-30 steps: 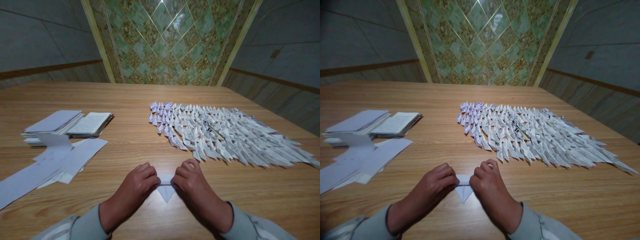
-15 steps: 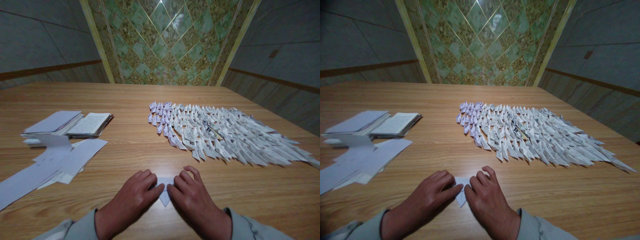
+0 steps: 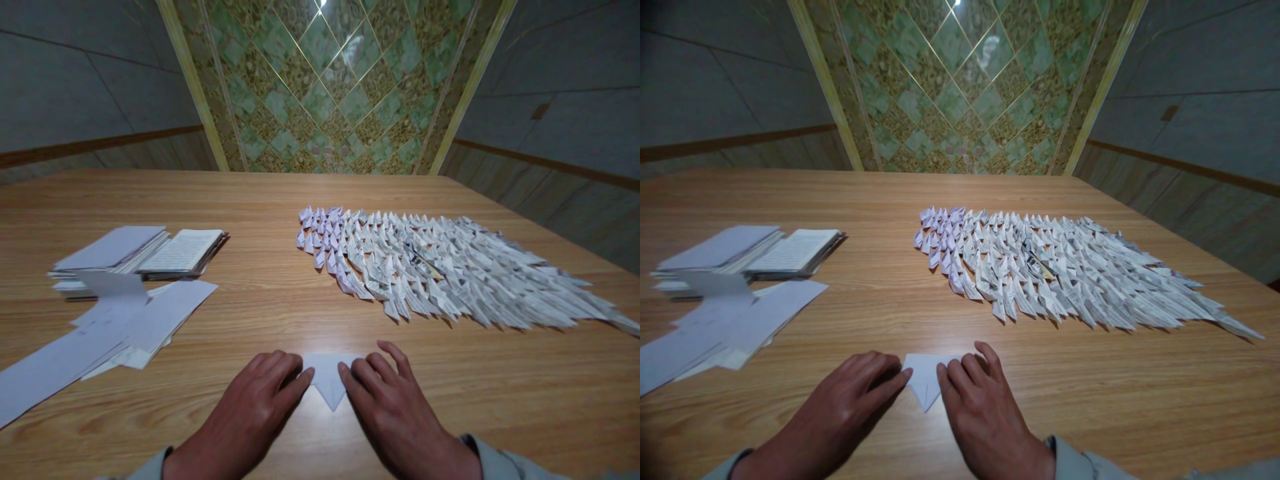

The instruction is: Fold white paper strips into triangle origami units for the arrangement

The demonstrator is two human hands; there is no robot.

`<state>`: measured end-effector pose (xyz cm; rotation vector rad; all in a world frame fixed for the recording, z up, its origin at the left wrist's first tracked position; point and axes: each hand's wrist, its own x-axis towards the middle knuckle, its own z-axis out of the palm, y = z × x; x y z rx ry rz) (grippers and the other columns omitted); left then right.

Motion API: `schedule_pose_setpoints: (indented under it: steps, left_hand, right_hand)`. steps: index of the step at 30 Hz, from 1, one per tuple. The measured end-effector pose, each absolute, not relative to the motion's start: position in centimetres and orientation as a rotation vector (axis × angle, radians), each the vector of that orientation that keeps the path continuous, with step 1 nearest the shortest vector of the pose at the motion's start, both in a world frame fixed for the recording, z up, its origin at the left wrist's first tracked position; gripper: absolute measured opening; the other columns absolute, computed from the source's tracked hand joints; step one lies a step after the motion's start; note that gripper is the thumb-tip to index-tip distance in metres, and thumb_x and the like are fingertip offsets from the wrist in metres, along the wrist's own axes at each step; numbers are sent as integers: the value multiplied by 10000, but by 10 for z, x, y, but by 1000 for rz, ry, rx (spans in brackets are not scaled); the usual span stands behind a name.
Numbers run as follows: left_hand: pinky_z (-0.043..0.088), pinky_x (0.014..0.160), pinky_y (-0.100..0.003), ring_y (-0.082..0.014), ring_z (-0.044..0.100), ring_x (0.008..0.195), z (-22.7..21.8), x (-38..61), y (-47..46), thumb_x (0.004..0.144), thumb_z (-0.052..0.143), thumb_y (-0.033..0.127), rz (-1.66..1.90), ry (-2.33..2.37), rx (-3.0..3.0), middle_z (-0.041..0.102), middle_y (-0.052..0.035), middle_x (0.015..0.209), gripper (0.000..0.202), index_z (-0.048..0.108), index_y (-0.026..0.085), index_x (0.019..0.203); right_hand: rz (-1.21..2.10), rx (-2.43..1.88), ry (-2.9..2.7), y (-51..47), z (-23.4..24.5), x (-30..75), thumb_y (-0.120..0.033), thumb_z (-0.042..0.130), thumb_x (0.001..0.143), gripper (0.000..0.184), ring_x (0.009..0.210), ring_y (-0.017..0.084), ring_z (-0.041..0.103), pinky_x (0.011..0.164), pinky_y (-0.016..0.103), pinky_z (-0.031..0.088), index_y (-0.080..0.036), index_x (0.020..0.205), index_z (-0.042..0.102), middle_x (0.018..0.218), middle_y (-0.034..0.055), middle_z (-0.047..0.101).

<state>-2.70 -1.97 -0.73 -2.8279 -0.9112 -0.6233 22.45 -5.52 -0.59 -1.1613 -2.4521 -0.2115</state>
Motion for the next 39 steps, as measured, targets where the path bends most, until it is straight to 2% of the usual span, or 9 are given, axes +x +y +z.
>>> schedule_pose_setpoints:
  steps: [11,16,18,20,24,26,32,36,39]
  left_hand:
    - [508,678,-341,-217,591,799,1,-34,-20,1060,369,187,-698,-1048,-2912,664,-90,946,303,670,203,1097]
    - [512,794,-343,-223,617,922,14,-13,-3,1020,493,188,-864,-1257,-3097,661,-84,1019,194,665,207,1109]
    - [505,821,-361,-240,617,947,17,-1,5,963,611,191,-747,-1316,-3149,662,-72,1025,92,681,207,1021]
    - [499,817,-370,-255,609,963,19,8,10,906,687,173,-594,-1401,-3151,654,-66,1039,139,681,215,1039]
    - [487,797,-372,-262,595,949,21,12,9,878,712,154,-410,-1507,-3107,633,-69,1031,237,657,212,1101]
    - [481,797,-373,-261,592,941,22,11,7,886,703,159,-359,-1515,-3096,632,-75,1028,224,642,200,1097]
    - [478,749,-336,-235,598,872,19,12,1,907,672,152,-396,-1527,-3102,645,-65,957,67,614,182,925]
    - [483,736,-318,-217,597,841,17,13,-3,934,632,164,-459,-1525,-3092,645,-58,938,81,587,183,870]
    - [474,694,-300,-207,600,789,15,12,-4,942,615,171,-595,-1477,-3048,650,-38,883,100,568,192,856]
  right_hand:
    - [-175,-1290,-2416,-64,-1,245,-64,580,911,301,897,229,548,1062,444,252,-175,1186,630,958,48,675]
    - [-56,-1337,-2446,-58,6,240,-47,627,879,166,861,228,542,1003,450,328,-173,976,676,899,51,662]
    - [83,-1366,-2414,-53,9,242,-55,605,895,158,868,236,547,947,458,370,-183,926,693,894,61,666]
    - [371,-1368,-2276,-46,13,246,-75,550,928,208,894,241,568,890,448,412,-198,953,716,914,71,679]
    - [1227,-1182,-1509,-33,24,253,-190,530,937,355,929,213,652,823,390,508,-214,1275,636,1079,91,704]
    - [1491,-1072,-1191,-27,29,253,-218,594,879,429,934,202,672,847,391,527,-218,1307,616,1180,101,688]
    - [1752,-897,-970,-13,36,242,-198,678,777,424,952,196,695,942,398,517,-183,1201,677,1216,121,701]
    - [1891,-809,-961,-3,34,236,-279,671,857,382,1025,203,699,995,407,494,-174,1225,666,1254,134,690]
    - [1744,-857,-1212,3,30,234,-375,567,961,353,1026,212,696,944,416,518,-184,1243,657,1247,136,689]
